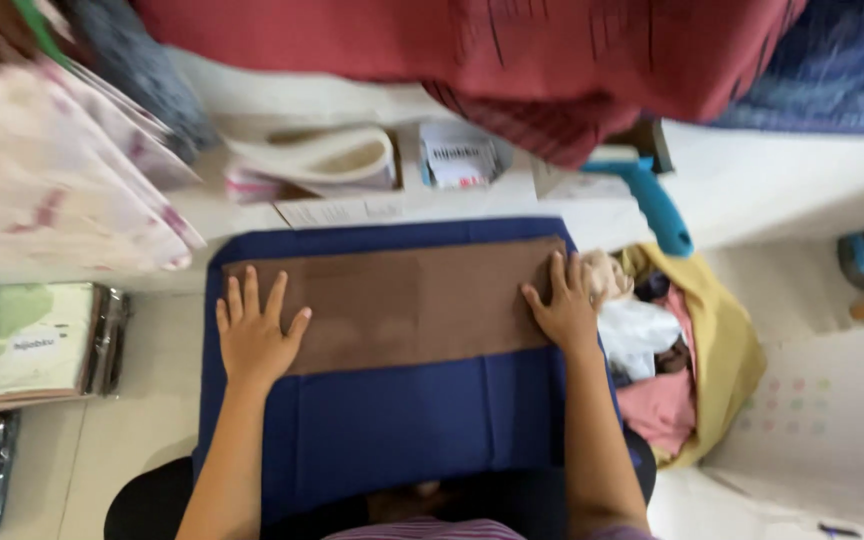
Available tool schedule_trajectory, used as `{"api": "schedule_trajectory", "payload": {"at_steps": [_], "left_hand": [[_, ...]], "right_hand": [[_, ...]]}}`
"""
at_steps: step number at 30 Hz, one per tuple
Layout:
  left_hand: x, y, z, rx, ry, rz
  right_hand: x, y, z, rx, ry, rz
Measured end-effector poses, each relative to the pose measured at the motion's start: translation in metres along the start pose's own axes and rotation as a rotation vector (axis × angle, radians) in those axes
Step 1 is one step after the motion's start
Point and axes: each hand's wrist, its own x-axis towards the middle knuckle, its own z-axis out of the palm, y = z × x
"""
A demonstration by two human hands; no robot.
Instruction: The person folds a brown piece of fabric on a blue mat. They use a lint roller to clean the fabric before and after folding it multiple times. The person then folds the fabric into a smaller square.
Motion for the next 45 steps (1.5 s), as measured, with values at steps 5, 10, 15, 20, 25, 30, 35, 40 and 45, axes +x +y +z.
{"api": "schedule_trajectory", "payload": {"at_steps": [5, 10, 15, 20, 25, 30, 35, 40, 45], "left_hand": [[0.005, -0.004, -0.002, -0.039, -0.002, 0.001], [0.002, -0.003, -0.001, -0.08, 0.043, 0.011], [0.016, -0.033, 0.024, -0.431, 0.763, 0.134], [0.005, -0.064, 0.033, -0.191, 0.254, -0.44], [0.014, -0.05, 0.029, -0.19, -0.077, -0.629], [0.02, -0.053, 0.038, -0.182, -0.087, -0.55], [0.007, -0.025, -0.028, -0.345, -0.136, -0.507], [0.011, -0.053, -0.023, -0.586, -0.221, -0.539], [0.002, -0.047, -0.062, -1.354, -0.304, -0.613]], "right_hand": [[-0.011, -0.091, 0.001, 0.53, 0.398, -0.343], [-0.012, -0.181, 0.081, 1.204, 0.037, -0.512], [0.009, -0.192, 0.137, 1.3, 0.263, -0.481], [-0.016, -0.199, 0.105, 1.277, 0.234, -0.484], [-0.023, -0.207, 0.097, 1.097, 0.235, -0.468], [-0.026, -0.205, 0.092, 1.048, 0.254, -0.468], [-0.029, -0.207, 0.089, 1.062, 0.259, -0.465], [-0.032, -0.208, 0.085, 1.05, 0.248, -0.469], [-0.02, -0.204, 0.102, 1.052, 0.285, -0.495]]}}
